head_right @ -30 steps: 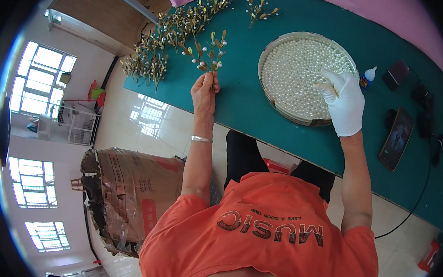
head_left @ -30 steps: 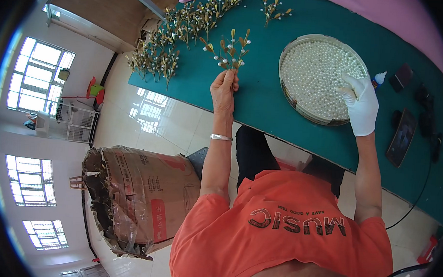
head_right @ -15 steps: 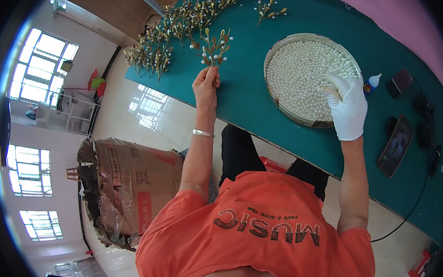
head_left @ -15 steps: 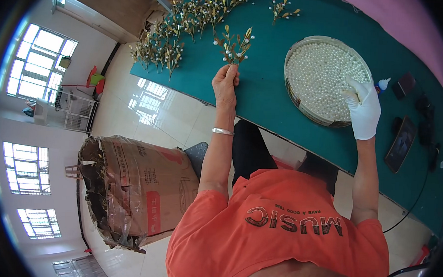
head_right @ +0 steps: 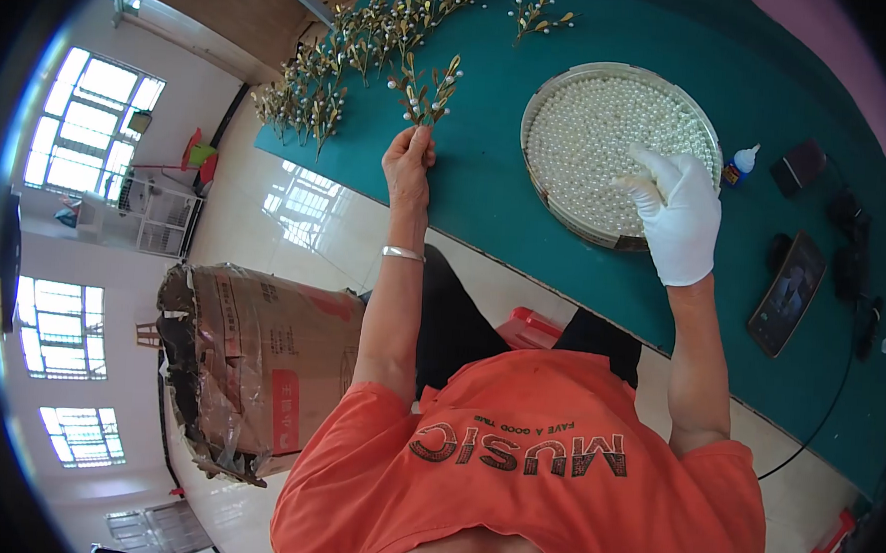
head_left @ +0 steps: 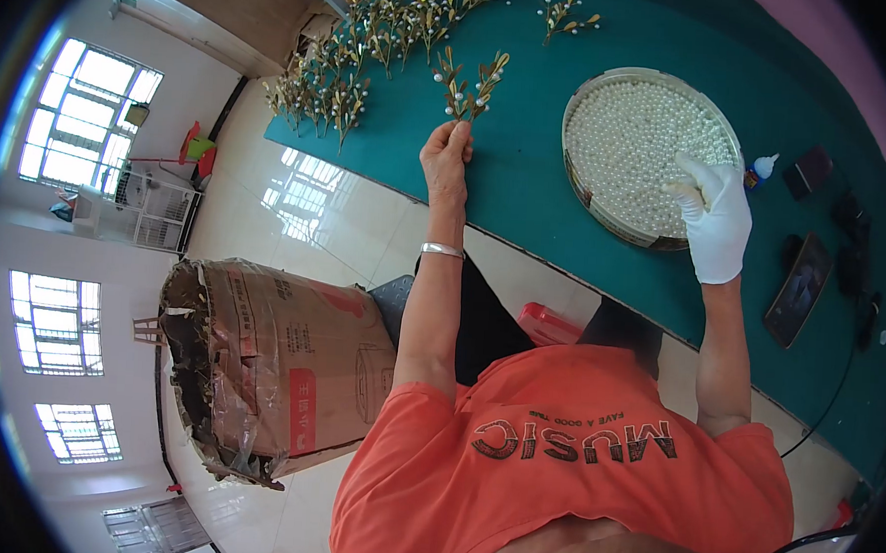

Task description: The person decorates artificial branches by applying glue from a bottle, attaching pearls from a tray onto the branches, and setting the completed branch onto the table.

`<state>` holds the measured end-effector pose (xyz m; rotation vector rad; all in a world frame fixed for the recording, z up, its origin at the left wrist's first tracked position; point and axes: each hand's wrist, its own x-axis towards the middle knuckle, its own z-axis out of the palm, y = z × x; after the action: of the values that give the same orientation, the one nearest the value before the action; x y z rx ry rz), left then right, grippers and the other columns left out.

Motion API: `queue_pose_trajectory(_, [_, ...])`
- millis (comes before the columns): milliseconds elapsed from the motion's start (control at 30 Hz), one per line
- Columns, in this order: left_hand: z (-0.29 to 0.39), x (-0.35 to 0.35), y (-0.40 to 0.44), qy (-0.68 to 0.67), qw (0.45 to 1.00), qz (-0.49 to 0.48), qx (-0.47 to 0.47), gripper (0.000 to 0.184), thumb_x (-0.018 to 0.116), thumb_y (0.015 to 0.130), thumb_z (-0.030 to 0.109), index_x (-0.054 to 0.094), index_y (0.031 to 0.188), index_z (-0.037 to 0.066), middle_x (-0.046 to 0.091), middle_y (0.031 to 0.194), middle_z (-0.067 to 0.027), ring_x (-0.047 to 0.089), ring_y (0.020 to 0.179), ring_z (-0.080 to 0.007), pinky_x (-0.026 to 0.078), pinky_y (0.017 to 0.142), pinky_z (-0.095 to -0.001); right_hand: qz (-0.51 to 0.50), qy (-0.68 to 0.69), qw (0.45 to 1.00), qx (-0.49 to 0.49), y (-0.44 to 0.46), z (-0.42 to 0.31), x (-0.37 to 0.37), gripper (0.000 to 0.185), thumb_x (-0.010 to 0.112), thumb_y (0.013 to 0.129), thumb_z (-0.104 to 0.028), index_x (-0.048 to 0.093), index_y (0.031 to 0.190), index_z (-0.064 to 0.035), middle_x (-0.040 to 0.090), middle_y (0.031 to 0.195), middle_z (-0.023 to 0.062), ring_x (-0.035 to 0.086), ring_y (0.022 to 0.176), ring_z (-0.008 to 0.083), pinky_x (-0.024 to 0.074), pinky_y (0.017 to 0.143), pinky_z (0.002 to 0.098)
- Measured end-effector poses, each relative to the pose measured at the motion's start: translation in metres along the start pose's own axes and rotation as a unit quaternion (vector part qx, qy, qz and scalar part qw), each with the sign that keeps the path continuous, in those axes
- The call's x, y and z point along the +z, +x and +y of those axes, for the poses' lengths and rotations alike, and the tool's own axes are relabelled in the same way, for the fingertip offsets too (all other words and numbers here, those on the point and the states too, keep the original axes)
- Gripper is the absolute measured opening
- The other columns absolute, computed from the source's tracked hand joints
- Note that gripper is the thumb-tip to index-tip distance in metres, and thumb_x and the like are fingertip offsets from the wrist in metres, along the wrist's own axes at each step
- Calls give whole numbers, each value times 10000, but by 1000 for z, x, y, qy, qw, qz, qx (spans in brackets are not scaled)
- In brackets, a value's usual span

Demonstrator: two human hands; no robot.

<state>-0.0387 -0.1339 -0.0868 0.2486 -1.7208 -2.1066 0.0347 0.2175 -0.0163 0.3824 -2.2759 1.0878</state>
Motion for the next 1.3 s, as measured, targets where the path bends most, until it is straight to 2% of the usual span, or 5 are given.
queue_pose_trajectory(267, [0,0,-2,8,1000,9,6,170,705,916,178,681,949,13,594,759,14,479,630,-56,393,559,-200,-19,9,1000,-4,1,-5,3,332,766,808,-262,728,1068,-60,555,827,75,570,736,210,472,681,322])
queue_pose_trajectory(467, [3,0,-2,-3,1000,11,-7,167,710,913,172,679,949,12,598,756,11,486,632,-58,394,557,-199,-33,-41,999,-11,2,-1,7,339,760,808,-269,726,1069,-57,550,821,79,562,734,218,468,683,328])
queue_pose_trajectory(1000, [-2,-5,-2,-61,998,30,2,170,724,897,129,665,990,0,619,798,-5,520,657,-79,420,583,-213,-48,-8,999,22,2,9,9,342,768,806,-242,718,1083,-47,529,812,72,536,718,196,453,676,312])
queue_pose_trajectory(1200, [-1,-7,-8,-67,997,31,32,153,724,890,90,659,1003,9,637,815,-12,548,668,-86,436,589,-216,-23,0,1000,-12,2,5,7,329,781,788,-191,721,1083,-57,525,798,62,540,712,188,453,673,309])
queue_pose_trajectory(1300, [0,-8,-13,-50,996,45,53,163,723,892,81,640,1012,8,646,828,-42,574,674,-118,444,590,-231,-20,3,1000,-14,2,1,6,332,782,787,-189,722,1087,-60,528,806,58,544,710,184,453,671,307])
